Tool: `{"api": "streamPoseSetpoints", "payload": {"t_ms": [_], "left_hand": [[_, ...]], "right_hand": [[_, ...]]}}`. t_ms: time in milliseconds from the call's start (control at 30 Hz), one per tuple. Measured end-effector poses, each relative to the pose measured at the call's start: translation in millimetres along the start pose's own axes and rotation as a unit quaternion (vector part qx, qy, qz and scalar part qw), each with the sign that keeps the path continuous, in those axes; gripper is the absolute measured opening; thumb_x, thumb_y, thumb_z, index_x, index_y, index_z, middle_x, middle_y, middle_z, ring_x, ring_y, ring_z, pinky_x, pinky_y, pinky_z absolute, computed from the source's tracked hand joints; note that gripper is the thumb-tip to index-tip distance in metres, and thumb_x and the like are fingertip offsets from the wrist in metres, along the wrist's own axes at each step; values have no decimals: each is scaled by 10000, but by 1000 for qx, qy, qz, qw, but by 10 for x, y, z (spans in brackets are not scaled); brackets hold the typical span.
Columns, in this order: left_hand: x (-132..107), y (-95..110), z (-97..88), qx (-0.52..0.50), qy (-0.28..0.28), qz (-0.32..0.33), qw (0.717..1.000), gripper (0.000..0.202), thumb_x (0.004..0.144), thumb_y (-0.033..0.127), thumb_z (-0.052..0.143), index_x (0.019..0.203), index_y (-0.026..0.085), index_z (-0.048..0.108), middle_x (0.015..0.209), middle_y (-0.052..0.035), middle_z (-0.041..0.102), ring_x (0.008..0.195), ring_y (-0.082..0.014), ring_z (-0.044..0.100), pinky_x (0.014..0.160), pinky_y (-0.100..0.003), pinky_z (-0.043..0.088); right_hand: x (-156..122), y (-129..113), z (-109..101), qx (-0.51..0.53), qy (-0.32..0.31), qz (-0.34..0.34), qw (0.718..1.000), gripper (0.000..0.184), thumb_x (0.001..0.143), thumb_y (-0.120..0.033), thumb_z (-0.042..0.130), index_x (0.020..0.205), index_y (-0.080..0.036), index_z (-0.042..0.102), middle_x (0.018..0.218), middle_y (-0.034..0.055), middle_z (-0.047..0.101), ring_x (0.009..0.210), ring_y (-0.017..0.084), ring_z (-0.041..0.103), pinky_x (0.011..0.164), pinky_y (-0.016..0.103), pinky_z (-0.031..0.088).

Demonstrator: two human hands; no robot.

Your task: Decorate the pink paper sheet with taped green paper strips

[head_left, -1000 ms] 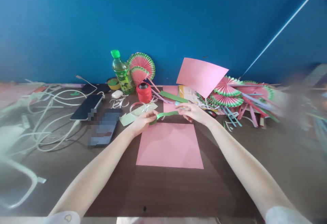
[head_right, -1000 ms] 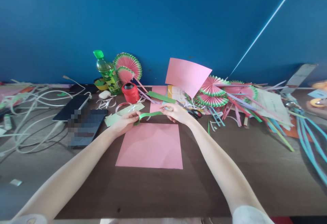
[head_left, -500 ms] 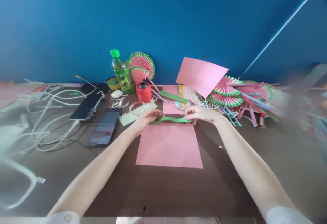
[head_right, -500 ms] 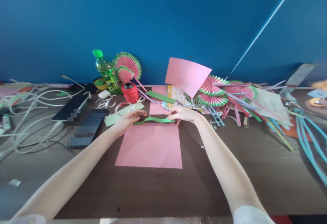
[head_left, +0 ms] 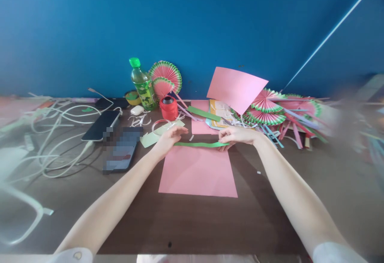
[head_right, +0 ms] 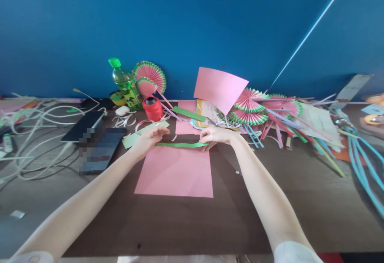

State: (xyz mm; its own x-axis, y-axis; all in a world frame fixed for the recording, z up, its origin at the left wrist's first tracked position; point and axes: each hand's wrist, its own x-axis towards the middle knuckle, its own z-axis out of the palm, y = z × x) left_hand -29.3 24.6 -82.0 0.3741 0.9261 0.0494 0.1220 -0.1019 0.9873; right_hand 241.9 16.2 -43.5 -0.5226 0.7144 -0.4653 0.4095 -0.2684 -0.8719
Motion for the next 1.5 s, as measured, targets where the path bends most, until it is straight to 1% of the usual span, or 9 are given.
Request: {"api": "streamPoseSetpoints", "payload": {"t_ms": [67,167,267,367,467,567,700,967,1500], "left_hand": [[10,-3,-34,91,-3,21,996,217,676,135,496,862,181,598,932,-50,621,910,-202,558,841,-351,395],[17,-21,-106,242,-11,55,969,138,710,188,514,805,197,613,853,-38,619,826,-200,554,779,-340,406],[16,-40,-167,299,-33,82,950,96,696,200,551,769,205,612,803,-27,609,816,-199,532,771,-329,394],[17,-52,-194,317,-52,101,942,84,679,177,558,746,203,602,802,-25,592,848,-202,505,801,-330,374],[23,-63,-198,324,-59,103,939,82,679,162,546,739,197,589,811,-30,578,851,-202,491,800,-331,369],[29,-81,-198,328,-64,110,936,79,685,155,533,740,194,575,812,-29,569,851,-199,481,806,-333,363],[34,-100,-200,354,-80,116,925,85,709,145,496,753,183,557,814,-23,545,854,-183,465,821,-333,364],[20,-70,-190,388,-96,124,908,107,727,125,469,780,177,546,818,-11,541,850,-162,458,857,-338,344],[19,-61,-194,398,-95,123,904,104,730,119,473,780,175,546,818,-13,535,847,-160,450,846,-329,352]], "right_hand": [[-7,-7,1,-3,2,5,1000,158,676,-286,650,635,-159,564,691,31,624,658,165,635,689,337,531],[-14,-10,4,-8,2,6,1000,150,679,-287,648,649,-159,578,684,20,614,682,166,635,690,323,532],[-18,-4,3,-17,3,2,1000,146,684,-289,646,651,-164,579,660,8,602,710,165,633,690,312,536],[-14,11,-5,-26,6,6,1000,159,678,-285,653,640,-160,563,652,5,598,695,158,636,685,303,539],[7,36,-18,-42,15,15,999,180,664,-278,664,637,-146,545,663,15,599,653,155,640,652,291,544],[36,50,-16,-75,32,30,996,195,652,-270,671,633,-141,526,655,15,595,614,151,642,608,273,547],[60,29,25,-129,57,59,988,201,645,-236,665,616,-143,490,656,21,616,606,145,646,583,239,540],[86,-1,94,-196,90,75,973,116,660,-152,575,604,-149,474,656,29,629,579,143,643,495,201,499],[149,50,115,-224,102,77,966,141,647,-107,551,568,-161,447,534,18,630,550,151,641,483,216,512]]}}
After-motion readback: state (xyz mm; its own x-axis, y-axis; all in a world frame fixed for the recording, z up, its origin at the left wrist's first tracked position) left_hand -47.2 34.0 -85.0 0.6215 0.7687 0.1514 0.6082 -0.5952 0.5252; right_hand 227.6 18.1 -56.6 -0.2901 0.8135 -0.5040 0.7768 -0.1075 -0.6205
